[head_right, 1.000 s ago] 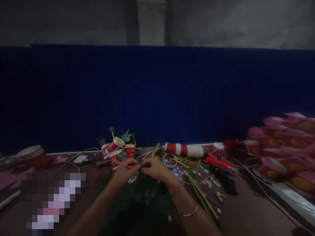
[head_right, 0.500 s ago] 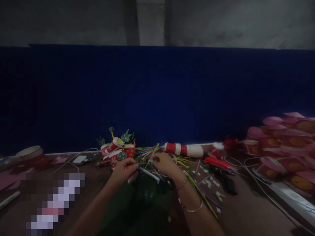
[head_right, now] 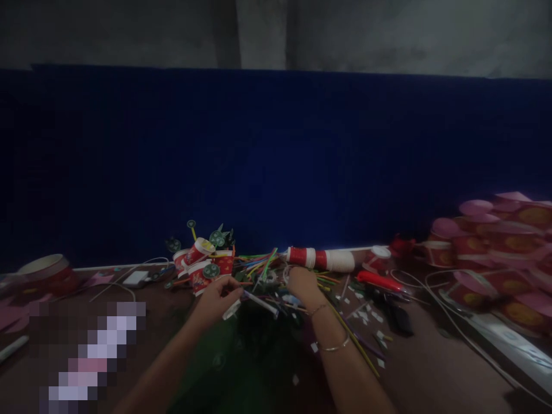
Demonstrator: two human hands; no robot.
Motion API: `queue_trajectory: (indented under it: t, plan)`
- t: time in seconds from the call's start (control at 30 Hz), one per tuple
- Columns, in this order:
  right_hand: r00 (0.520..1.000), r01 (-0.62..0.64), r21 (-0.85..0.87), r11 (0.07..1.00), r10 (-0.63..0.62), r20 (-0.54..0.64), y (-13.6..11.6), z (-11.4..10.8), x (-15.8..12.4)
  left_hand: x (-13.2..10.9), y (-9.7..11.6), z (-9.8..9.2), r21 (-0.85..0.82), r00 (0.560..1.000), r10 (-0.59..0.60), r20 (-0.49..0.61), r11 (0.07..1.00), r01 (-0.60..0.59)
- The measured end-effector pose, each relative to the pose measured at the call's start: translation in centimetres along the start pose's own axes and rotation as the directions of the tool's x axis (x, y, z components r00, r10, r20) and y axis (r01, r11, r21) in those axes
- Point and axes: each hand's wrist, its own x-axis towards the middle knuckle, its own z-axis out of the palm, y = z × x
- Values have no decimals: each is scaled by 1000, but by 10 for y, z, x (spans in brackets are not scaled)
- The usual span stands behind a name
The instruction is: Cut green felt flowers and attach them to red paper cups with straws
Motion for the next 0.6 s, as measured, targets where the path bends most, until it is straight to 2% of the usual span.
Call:
queue_trajectory:
  t: [0.13, 0.27, 0.4, 0.6]
  plan:
    - [998, 29, 37, 999, -27, -56, -3, -9, -3, 0, 5, 1, -218, 992, -127, 9, 968, 126]
    - [991, 67, 190, 980, -44, -123, -9, -11, -5, -1, 13, -6, -443, 969, -247, 6, 868, 224]
    - [984, 130, 408, 904, -68, -164, -16, -10, -5, 1, 16, -20, -628, 943, -316, -106, 757, 183]
    - [978, 181, 598, 780, -78, -194, -25, -8, -6, 7, 12, -34, -803, 861, -462, -213, 585, 114]
